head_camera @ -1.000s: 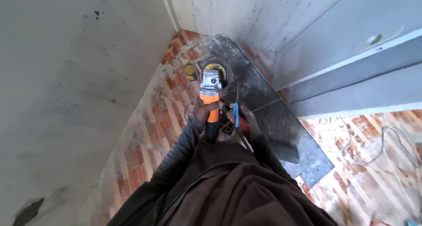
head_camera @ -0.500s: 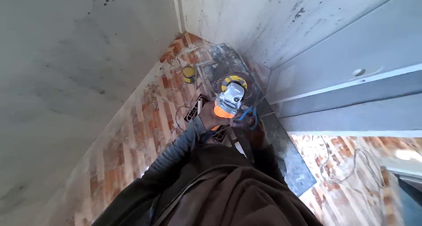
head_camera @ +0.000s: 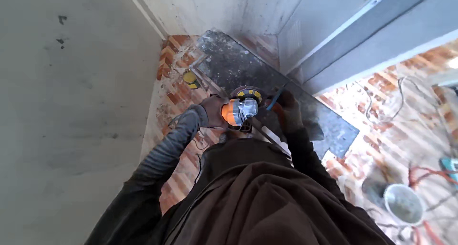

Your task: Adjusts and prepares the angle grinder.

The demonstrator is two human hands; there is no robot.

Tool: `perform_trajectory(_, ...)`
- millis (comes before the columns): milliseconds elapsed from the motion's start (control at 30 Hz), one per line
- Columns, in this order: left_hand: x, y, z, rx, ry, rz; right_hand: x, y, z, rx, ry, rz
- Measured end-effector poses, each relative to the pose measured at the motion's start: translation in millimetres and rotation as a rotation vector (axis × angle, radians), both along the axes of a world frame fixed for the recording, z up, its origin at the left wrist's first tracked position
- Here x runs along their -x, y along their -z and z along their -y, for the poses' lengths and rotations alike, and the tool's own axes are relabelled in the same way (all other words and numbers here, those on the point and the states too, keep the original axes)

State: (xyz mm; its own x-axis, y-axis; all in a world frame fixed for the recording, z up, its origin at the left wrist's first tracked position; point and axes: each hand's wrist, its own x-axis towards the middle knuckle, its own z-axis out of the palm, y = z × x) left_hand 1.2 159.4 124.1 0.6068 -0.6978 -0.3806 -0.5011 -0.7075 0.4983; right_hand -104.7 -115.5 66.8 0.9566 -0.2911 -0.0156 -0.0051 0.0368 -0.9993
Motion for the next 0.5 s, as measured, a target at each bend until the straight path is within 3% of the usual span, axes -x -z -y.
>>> perform_trajectory(133,-0.3,9.6,11.9,0.181,0.058,-0.038,1.6,-18.1,7.7,0.184,-0.036,0.031)
perform_trajectory(333,11.1,35.7,35.8,0.670,0.007,-0.159,22.1,2.8,-25.4,-0.189,0.318,-0.011)
perform_trajectory(500,27.7,47.3,58.4,0.749,-0.172,-0.358,23.4,9.7,-31.2,-0.252,0.340,-0.042)
